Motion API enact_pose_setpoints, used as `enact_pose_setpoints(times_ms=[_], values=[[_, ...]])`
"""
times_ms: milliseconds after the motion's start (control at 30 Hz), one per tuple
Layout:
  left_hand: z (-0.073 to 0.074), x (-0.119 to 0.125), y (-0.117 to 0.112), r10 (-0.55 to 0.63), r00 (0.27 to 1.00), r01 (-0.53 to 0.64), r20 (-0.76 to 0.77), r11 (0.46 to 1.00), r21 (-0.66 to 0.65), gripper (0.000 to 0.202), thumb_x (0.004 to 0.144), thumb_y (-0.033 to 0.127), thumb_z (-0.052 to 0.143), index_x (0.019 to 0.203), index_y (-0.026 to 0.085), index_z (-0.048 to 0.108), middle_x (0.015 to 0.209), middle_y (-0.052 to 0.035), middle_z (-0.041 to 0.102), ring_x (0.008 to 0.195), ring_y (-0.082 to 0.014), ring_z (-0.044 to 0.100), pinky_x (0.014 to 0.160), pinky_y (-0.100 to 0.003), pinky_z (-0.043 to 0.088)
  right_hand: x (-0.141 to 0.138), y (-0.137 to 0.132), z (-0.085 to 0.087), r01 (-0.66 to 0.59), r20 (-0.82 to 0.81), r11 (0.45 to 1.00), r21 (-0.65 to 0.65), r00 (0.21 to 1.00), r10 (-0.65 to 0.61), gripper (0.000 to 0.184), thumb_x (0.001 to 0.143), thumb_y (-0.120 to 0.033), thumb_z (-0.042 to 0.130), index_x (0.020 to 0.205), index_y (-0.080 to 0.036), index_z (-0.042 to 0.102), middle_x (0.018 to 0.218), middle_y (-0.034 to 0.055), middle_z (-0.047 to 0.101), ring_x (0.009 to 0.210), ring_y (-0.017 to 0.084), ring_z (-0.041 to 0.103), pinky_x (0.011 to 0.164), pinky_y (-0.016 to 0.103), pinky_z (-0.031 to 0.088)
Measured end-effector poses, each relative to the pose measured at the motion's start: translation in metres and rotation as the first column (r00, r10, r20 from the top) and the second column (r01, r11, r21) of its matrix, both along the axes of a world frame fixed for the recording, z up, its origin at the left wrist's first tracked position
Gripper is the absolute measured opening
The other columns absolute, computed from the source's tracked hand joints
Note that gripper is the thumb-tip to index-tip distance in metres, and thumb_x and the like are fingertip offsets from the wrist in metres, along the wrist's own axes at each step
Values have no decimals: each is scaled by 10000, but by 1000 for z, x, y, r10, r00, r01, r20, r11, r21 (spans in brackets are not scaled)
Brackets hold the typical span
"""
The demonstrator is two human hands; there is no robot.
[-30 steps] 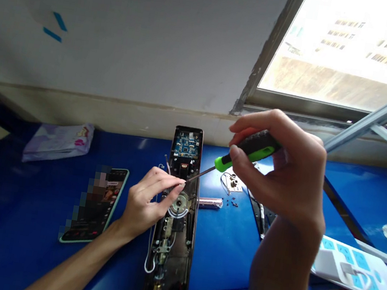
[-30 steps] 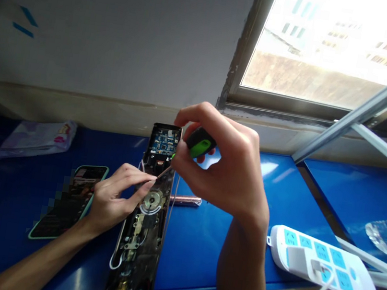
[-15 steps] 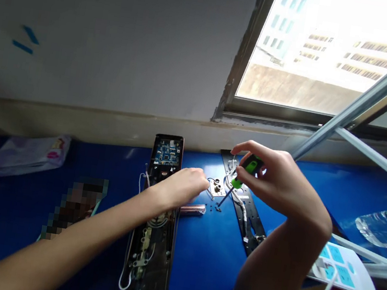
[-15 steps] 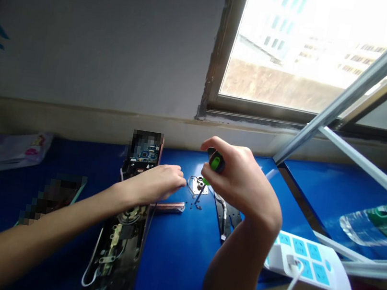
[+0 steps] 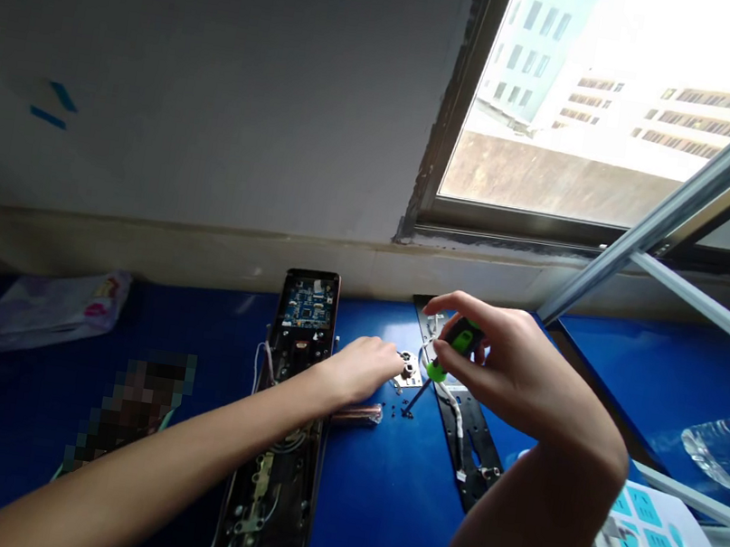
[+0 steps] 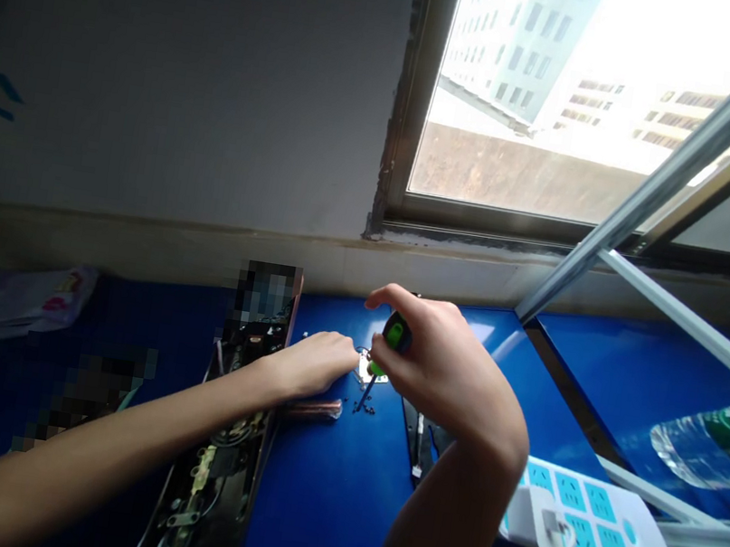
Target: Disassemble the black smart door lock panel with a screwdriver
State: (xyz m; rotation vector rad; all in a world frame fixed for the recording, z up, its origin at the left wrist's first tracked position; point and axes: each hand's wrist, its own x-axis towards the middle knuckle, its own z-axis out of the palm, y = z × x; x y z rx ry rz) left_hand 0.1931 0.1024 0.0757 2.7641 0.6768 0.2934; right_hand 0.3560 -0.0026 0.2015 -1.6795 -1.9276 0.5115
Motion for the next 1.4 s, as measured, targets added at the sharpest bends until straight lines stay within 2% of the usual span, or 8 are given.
enact_pose_setpoints(times_ms=[100,167,233,300,367,533,800,1400], values=[[16,-19,-7,-39,998,41,-41,998,47,270,854,-17,620,731,175,765,742,-92,751,737,-293,723,695,-389,551,-1,1,0,-11,-23,998,62,1000,13,311,925,-275,653,1221,-195,703,844,32,762,674,165,702,565,262,528],[23,-41,-9,-27,1000,27,-9,996,86,279,941,16,563,935,165,798,881,-108,779,857,-293,723,790,-427,577,-4,2,1,-27,-30,990,136,999,32,292,944,-264,651,1224,-200,698,855,20,760,700,158,717,610,268,554],[25,-66,-9,-1,976,-35,217,986,164,240,995,103,592,1136,163,776,1068,-117,790,1021,-287,701,908,-450,589,-9,3,2,-44,-34,976,215,998,52,264,958,-253,658,1215,-204,695,882,15,764,715,146,722,629,265,563],[21,-92,-9,72,882,-175,466,967,182,237,1011,150,611,1198,182,753,1171,-107,773,1124,-270,662,989,-445,581,-18,6,3,-52,-45,955,291,997,68,254,966,-249,676,1216,-205,688,906,17,776,733,143,726,640,267,570],[11,-116,-11,158,801,-300,577,941,158,238,1000,160,624,1197,209,747,1231,-95,746,1186,-271,629,1052,-468,559,-29,10,3,-44,-81,925,377,993,80,272,965,-261,705,1229,-203,677,927,24,790,769,154,735,661,281,580],[-19,-150,-26,291,754,-380,589,925,28,321,966,186,615,1265,256,709,1468,-99,598,1375,-326,523,1162,-572,485,-62,19,0,-48,-139,856,514,981,139,283,953,-245,739,1225,-199,672,941,23,791,806,161,733,701,299,592],[-37,-163,-43,314,788,-314,529,945,-93,440,968,197,595,1394,296,651,1715,-97,296,1569,-383,335,1254,-639,371,-102,28,-10,-179,-42,834,522,971,235,221,960,-217,734,1176,-185,703,946,-14,778,759,105,727,700,205,590],[-50,-160,-45,322,744,-342,585,936,-81,338,976,183,587,1301,241,660,1600,-140,427,1436,-334,498,1155,-546,488,-129,34,-21,-231,36,807,544,967,253,218,955,-176,727,1170,-146,711,955,8,763,683,73,652,638,177,538]])
